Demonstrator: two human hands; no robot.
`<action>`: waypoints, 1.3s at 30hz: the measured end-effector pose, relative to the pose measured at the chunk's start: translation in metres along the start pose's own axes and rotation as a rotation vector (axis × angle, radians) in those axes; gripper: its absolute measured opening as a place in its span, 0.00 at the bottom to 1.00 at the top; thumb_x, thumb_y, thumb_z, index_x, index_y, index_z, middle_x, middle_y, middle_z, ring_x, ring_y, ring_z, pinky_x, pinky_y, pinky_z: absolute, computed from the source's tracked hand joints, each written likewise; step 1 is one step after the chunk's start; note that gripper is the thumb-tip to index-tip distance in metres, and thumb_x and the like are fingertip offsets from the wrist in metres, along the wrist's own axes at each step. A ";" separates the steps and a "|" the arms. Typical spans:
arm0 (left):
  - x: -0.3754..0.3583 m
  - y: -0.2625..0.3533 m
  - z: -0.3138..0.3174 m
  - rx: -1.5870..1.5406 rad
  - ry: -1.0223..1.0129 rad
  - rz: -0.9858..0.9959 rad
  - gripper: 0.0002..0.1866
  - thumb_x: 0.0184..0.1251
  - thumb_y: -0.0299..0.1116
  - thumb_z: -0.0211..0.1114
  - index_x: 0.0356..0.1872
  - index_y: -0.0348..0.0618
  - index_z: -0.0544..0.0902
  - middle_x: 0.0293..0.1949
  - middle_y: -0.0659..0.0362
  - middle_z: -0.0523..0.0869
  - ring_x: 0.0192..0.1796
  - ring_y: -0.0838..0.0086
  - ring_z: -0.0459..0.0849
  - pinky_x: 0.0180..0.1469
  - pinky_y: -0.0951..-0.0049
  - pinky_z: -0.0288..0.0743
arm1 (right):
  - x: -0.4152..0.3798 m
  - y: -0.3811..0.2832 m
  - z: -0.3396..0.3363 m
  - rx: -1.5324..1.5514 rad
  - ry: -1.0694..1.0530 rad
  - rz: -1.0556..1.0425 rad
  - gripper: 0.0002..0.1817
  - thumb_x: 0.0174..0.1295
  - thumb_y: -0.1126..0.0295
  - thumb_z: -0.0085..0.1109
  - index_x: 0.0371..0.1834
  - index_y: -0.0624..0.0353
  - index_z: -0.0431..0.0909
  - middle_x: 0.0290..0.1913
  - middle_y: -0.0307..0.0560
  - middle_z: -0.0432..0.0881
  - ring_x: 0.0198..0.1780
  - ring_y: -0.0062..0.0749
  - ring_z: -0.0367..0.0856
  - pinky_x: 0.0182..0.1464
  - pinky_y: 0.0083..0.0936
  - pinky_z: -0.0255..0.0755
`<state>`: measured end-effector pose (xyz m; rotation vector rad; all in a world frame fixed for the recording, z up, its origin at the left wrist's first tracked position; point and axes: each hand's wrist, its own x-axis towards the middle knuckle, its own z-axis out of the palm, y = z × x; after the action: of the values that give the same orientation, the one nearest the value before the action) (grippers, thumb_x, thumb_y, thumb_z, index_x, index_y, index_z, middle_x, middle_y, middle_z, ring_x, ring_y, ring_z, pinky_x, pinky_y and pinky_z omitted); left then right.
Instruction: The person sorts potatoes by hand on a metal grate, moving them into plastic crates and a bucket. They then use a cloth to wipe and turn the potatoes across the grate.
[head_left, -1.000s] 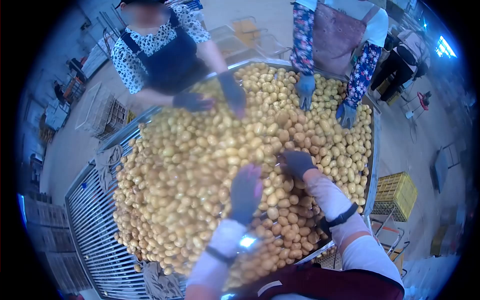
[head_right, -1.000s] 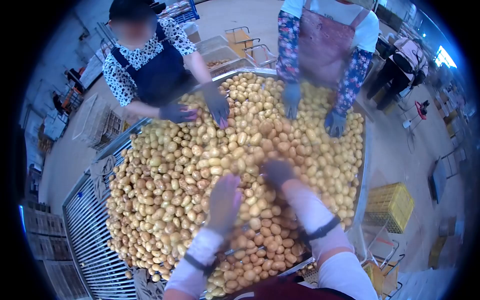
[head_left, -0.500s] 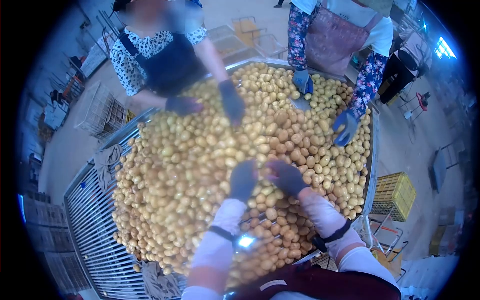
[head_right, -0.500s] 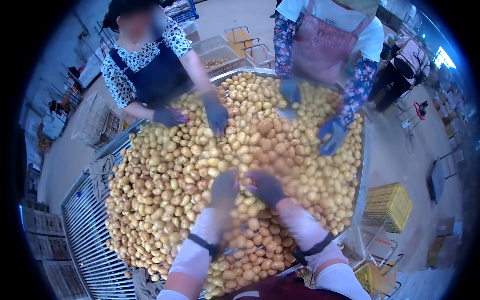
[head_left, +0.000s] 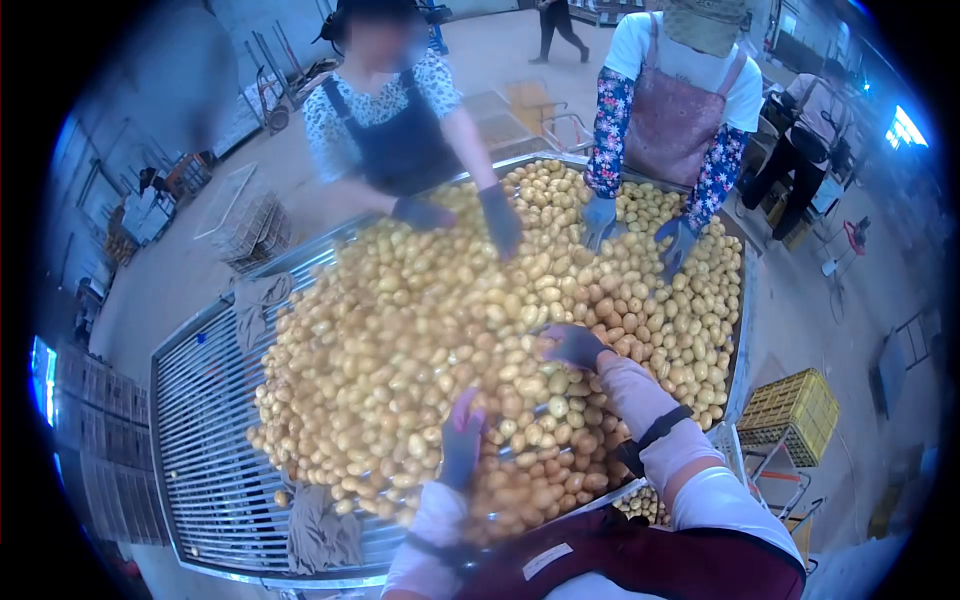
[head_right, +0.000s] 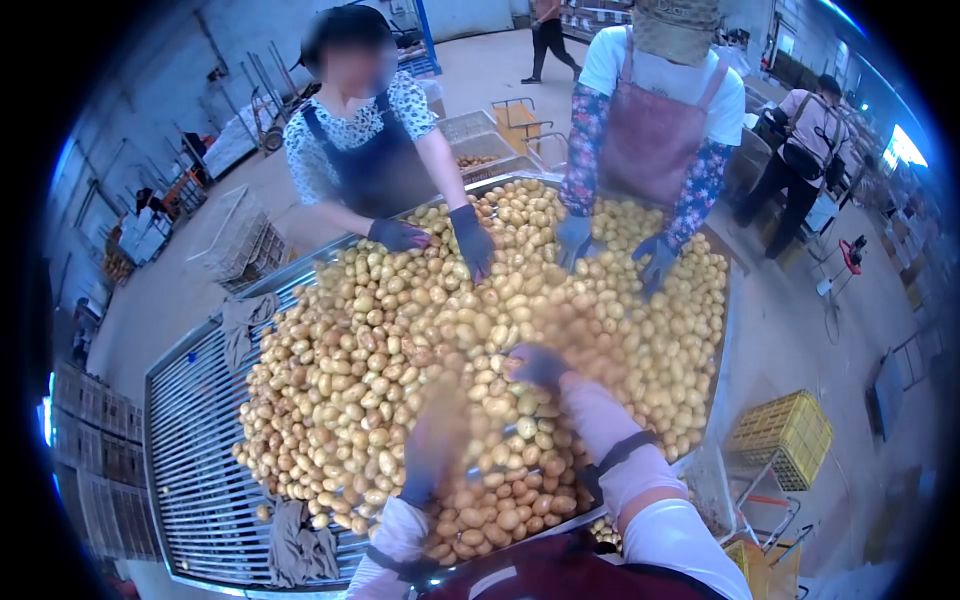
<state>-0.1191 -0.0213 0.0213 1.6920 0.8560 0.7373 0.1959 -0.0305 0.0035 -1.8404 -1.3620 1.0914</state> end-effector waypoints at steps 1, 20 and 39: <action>-0.005 0.002 0.004 -0.250 0.023 -0.066 0.28 0.76 0.38 0.60 0.72 0.38 0.69 0.39 0.60 0.84 0.29 0.86 0.74 0.31 0.85 0.70 | -0.011 -0.001 0.005 0.132 0.055 -0.026 0.29 0.58 0.53 0.69 0.61 0.53 0.80 0.58 0.53 0.84 0.57 0.39 0.83 0.54 0.35 0.76; -0.055 0.028 0.089 -0.520 -0.341 -0.334 0.32 0.84 0.45 0.42 0.77 0.31 0.55 0.78 0.50 0.59 0.78 0.61 0.58 0.78 0.62 0.53 | -0.384 0.066 0.072 1.757 0.547 -0.204 0.24 0.73 0.43 0.48 0.64 0.43 0.70 0.63 0.57 0.73 0.46 0.45 0.82 0.25 0.15 0.71; -0.059 -0.036 -0.006 1.111 -0.106 0.352 0.37 0.59 0.53 0.68 0.68 0.51 0.72 0.73 0.43 0.65 0.75 0.40 0.59 0.71 0.24 0.42 | -0.369 0.117 0.110 -0.496 1.289 0.491 0.29 0.68 0.61 0.57 0.69 0.67 0.68 0.67 0.62 0.71 0.72 0.56 0.65 0.72 0.47 0.58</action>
<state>-0.1634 -0.0604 -0.0151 2.8921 0.9725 0.3732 0.1038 -0.4183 -0.0501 -2.5245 -0.3859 -0.4069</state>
